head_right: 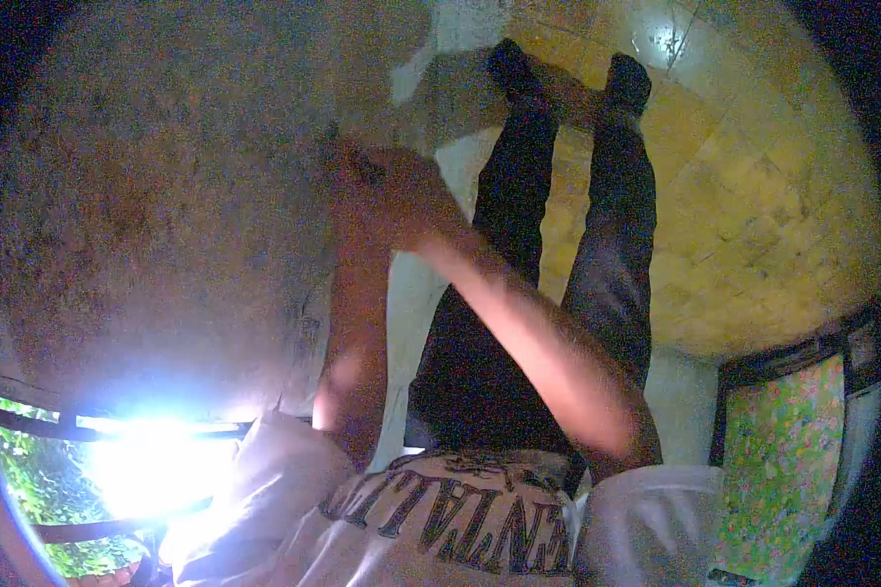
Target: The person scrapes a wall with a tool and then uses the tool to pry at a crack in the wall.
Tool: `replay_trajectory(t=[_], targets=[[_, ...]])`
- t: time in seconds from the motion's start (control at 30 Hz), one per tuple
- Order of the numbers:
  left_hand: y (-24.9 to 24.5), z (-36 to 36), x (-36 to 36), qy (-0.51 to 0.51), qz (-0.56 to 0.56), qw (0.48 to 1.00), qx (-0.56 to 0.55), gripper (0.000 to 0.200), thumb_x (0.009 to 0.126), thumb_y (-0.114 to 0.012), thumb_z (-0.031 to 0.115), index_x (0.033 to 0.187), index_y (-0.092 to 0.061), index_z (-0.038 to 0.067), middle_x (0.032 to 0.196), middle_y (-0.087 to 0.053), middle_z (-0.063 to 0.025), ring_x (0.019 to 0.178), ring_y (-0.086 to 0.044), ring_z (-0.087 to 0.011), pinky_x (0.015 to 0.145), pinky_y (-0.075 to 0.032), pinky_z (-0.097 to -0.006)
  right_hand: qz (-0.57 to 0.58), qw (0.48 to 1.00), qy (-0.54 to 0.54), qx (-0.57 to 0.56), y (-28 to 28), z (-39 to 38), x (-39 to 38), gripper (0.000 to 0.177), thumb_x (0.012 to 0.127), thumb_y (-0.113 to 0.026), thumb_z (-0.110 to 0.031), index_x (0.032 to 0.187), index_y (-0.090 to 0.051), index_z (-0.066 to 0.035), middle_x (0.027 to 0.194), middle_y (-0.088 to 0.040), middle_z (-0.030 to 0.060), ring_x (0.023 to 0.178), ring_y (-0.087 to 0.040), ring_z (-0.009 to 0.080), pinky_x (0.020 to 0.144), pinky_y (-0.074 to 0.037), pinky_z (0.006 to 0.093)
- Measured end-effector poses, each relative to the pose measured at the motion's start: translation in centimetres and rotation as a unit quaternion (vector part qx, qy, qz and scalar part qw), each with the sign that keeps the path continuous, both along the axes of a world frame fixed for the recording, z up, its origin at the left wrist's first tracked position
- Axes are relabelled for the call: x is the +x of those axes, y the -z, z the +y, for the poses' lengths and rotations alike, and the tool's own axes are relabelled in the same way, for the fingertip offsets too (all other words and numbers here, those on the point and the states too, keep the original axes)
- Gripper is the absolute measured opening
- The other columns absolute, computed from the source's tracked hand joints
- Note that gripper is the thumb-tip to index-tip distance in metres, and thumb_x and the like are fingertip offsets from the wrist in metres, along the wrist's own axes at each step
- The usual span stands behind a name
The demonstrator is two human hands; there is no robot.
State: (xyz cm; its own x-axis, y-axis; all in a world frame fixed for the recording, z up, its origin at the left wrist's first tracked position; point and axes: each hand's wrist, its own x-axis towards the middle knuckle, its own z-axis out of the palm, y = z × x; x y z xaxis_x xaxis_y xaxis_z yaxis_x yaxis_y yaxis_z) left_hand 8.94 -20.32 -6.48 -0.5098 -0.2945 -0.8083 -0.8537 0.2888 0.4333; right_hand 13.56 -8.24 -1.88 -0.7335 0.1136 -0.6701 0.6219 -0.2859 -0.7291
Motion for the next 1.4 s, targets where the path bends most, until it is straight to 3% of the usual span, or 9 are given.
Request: replay_trajectory(t=[0.2,0.3,0.37,0.43,0.5,0.6,0.8,0.9,1.4], targets=[[1.3,0.8,-0.4,-0.091,-0.042,0.995,-0.009,0.021,0.082,-0.056,0.021,0.067,-0.049,0.009,0.065,-0.046,0.001,0.059,-0.045,-0.0117,0.056,-0.039,-0.0292,-0.086,0.987,-0.015,-0.138,0.1,1.7,-1.0,0.037,0.08,-0.056,-0.029,0.11,-0.061,-0.007,0.089,-0.065,0.0192,0.082,-0.065,0.0278,0.074,-0.049,0.0368],[-0.1,1.7,-1.0,-0.015,-0.05,0.995,-0.082,0.021,0.082,-0.056,0.019,0.066,-0.049,0.009,0.064,-0.044,0.0018,0.058,-0.045,-0.0109,0.055,-0.039,-0.0288,-0.06,0.996,-0.051,-0.03,0.0,0.7,-0.7,0.037,0.08,-0.056,-0.028,0.111,-0.061,-0.007,0.089,-0.066,0.0167,0.083,-0.065,0.021,0.075,-0.049,0.0348],[-0.7,-0.1,-0.6,0.19,0.051,0.98,-0.034,0.021,0.082,-0.056,0.019,0.066,-0.048,0.009,0.065,-0.045,0.0018,0.057,-0.045,-0.0116,0.055,-0.038,-0.0291,-0.068,0.996,-0.007,-0.064,-0.1,-0.2,-0.6,0.037,0.08,-0.056,-0.027,0.111,-0.06,-0.008,0.089,-0.066,0.0168,0.083,-0.065,0.0222,0.075,-0.049,0.0351],[-0.5,-1.3,0.2,0.177,0.058,0.983,0.004,0.02,0.082,-0.056,0.019,0.066,-0.048,0.01,0.065,-0.044,0.002,0.056,-0.044,-0.0118,0.054,-0.038,-0.0291,-0.08,0.992,0.008,-0.096,-0.5,-0.4,-0.2,0.037,0.08,-0.056,-0.027,0.112,-0.06,-0.008,0.09,-0.066,0.0172,0.085,-0.065,0.0233,0.076,-0.048,0.0351],[0.7,0.1,0.4,-0.057,-0.016,0.997,0.04,0.02,0.082,-0.055,0.019,0.066,-0.047,0.01,0.065,-0.043,0.0023,0.056,-0.043,-0.0116,0.054,-0.037,-0.0289,-0.085,0.99,-0.008,-0.114,-0.7,1.1,-0.4,0.038,0.081,-0.056,-0.027,0.112,-0.06,-0.007,0.093,-0.066,0.0177,0.089,-0.064,0.0244,0.078,-0.048,0.0348],[0.6,1.1,-0.7,-0.092,-0.061,0.993,-0.032,0.019,0.082,-0.055,0.018,0.066,-0.047,0.011,0.065,-0.043,0.0028,0.056,-0.043,-0.0104,0.053,-0.037,-0.0277,0.005,0.999,-0.037,0.038,-0.1,0.2,-0.4,0.037,0.082,-0.055,-0.027,0.11,-0.06,-0.004,0.093,-0.065,0.0195,0.09,-0.064,0.0272,0.079,-0.048,0.0354],[1.3,-2.0,-0.4,0.003,0.016,0.994,0.111,0.02,0.082,-0.056,0.021,0.066,-0.047,0.012,0.063,-0.042,0.0026,0.056,-0.043,-0.0105,0.053,-0.037,-0.0275,-0.038,0.995,0.068,-0.067,-0.4,-1.1,-1.1,0.032,0.082,-0.054,-0.025,0.102,-0.06,-0.001,0.092,-0.064,0.0213,0.089,-0.064,0.0304,0.08,-0.048,0.037],[1.4,-0.9,-0.3,-0.184,-0.04,0.978,0.089,0.02,0.082,-0.055,0.021,0.066,-0.046,0.012,0.063,-0.041,0.0023,0.056,-0.044,-0.0103,0.053,-0.037,-0.0278,-0.042,0.999,-0.021,-0.008,-0.9,-0.5,-1.1,0.036,0.08,-0.057,-0.028,0.104,-0.061,-0.002,0.096,-0.065,0.02,0.09,-0.064,0.0253,0.08,-0.048,0.0346],[0.0,0.9,-0.7,-0.117,-0.021,0.991,0.065,0.021,0.08,-0.059,0.022,0.066,-0.048,0.011,0.065,-0.047,0.0,0.058,-0.048,-0.0115,0.052,-0.039,-0.0295,-0.052,0.991,-0.038,-0.114,-0.8,1.9,-1.6,0.042,0.079,-0.056,-0.026,0.11,-0.058,0.003,0.097,-0.063,0.024,0.093,-0.063,0.0291,0.079,-0.048,0.0369]])
